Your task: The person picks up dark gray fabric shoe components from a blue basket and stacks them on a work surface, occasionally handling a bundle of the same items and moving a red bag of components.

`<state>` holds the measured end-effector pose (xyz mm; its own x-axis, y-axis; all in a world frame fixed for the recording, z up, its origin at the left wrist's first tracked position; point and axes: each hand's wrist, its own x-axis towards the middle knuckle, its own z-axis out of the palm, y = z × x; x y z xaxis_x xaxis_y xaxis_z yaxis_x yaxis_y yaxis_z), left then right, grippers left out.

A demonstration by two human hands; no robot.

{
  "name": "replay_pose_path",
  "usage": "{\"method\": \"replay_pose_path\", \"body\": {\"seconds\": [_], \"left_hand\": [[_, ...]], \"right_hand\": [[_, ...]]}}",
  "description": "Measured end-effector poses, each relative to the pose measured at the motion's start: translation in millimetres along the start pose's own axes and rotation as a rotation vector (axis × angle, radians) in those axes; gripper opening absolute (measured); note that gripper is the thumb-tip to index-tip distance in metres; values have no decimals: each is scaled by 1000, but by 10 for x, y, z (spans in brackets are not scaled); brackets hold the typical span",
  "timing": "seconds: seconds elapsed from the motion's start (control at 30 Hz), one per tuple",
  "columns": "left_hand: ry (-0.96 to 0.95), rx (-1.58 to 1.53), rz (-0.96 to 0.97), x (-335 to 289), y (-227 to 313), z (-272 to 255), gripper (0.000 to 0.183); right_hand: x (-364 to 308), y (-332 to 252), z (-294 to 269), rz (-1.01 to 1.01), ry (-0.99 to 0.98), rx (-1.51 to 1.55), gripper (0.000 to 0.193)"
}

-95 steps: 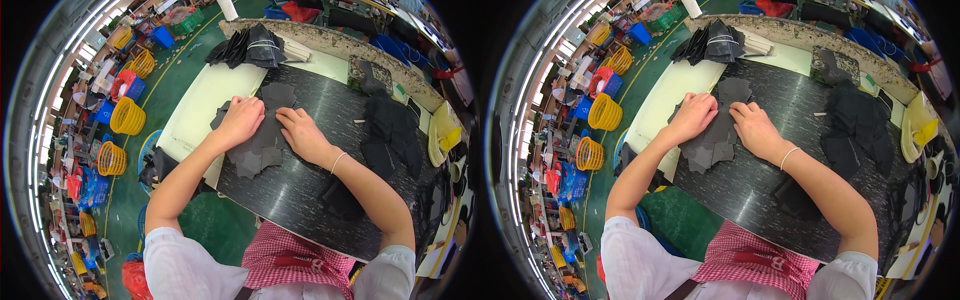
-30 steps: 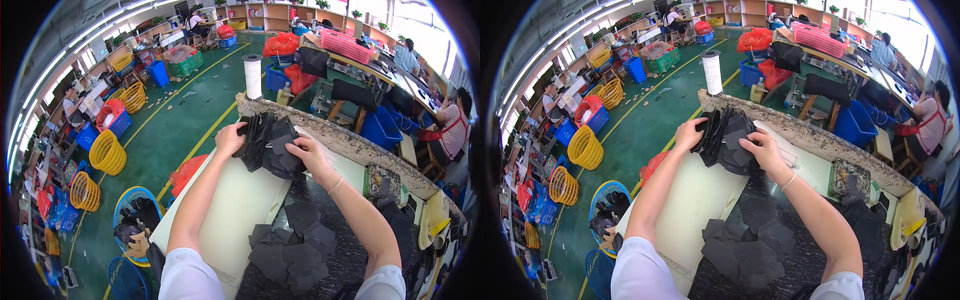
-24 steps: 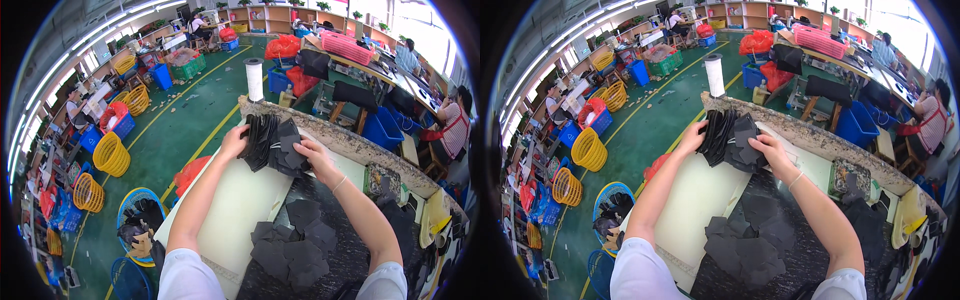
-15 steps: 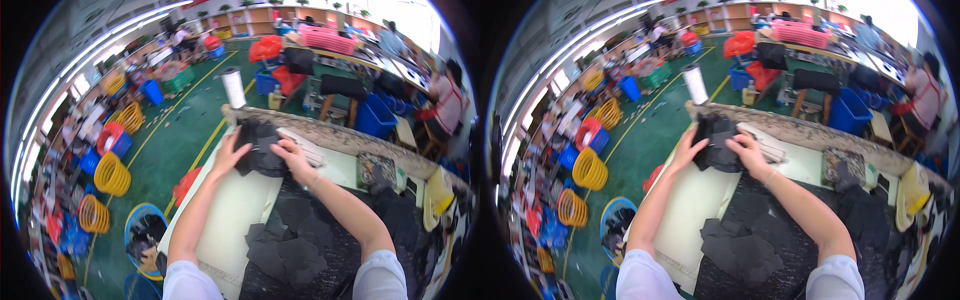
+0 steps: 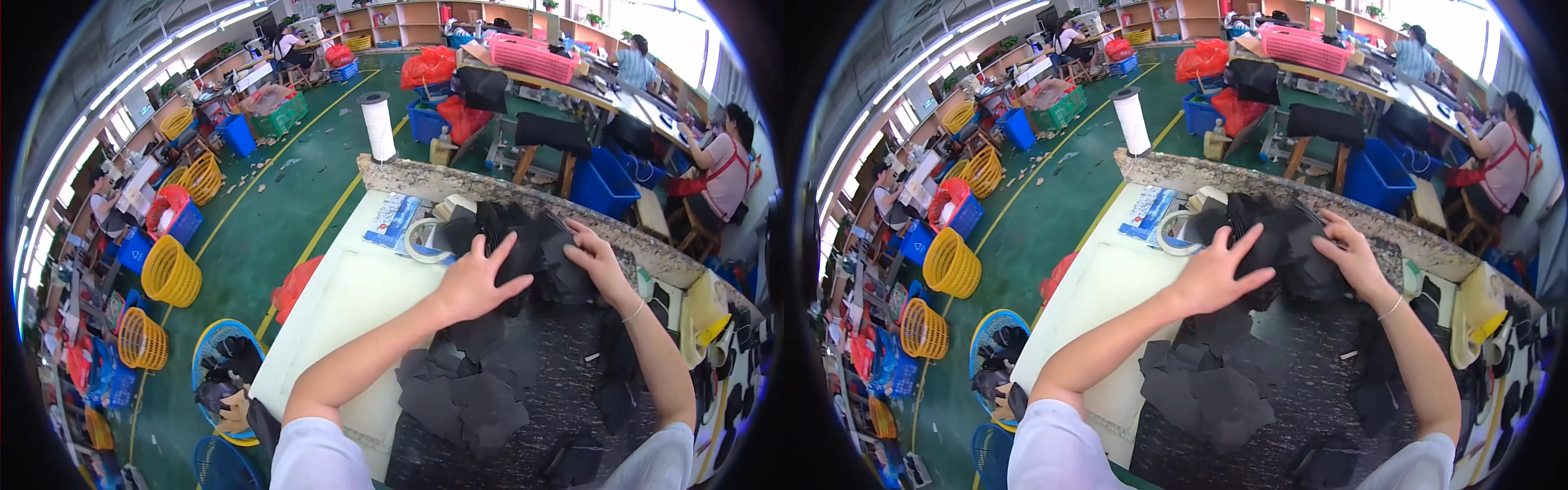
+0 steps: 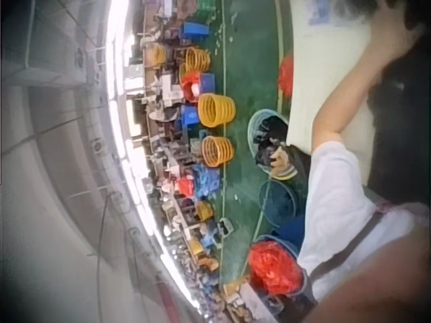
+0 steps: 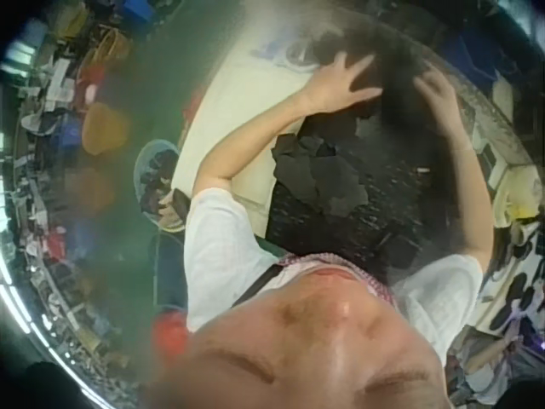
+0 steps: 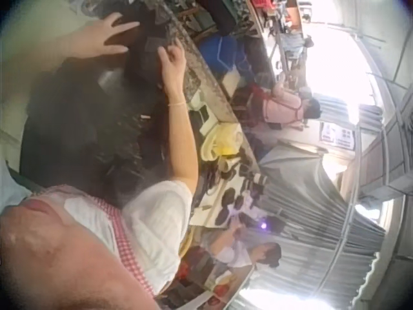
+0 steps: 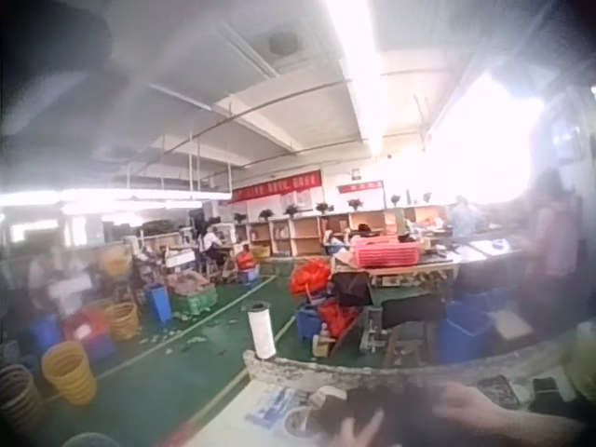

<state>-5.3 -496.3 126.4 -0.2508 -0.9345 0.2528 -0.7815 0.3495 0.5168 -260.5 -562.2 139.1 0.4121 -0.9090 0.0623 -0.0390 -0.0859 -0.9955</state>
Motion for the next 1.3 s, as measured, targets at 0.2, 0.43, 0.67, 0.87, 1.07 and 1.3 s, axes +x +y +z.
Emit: {"method": "replay_pose_path", "body": {"seconds": [0.2, 0.43, 0.67, 0.87, 1.07, 1.3], "left_hand": [[30, -66, 70, 30, -147, -24, 75], [148, 39, 39, -1318, -942, -821, 54], [27, 75, -71, -2992, -548, -646, 63], [186, -66, 30, -3001, -532, -322, 61], [355, 121, 208, -3206, -588, -428, 61], [398, 155, 286, -3099, -664, -359, 43]], "right_hand": [[-440, -266, 65, -148, 364, -364, 12], [-1126, -472, 791, -93, -35, -568, 14], [-1667, -259, 1946, 101, -703, -476, 18], [-1955, 179, 2078, -311, -913, -701, 21], [-1999, -33, 2225, -292, -903, -811, 21], [-1915, -5, 2229, -205, -859, -855, 17]]}}
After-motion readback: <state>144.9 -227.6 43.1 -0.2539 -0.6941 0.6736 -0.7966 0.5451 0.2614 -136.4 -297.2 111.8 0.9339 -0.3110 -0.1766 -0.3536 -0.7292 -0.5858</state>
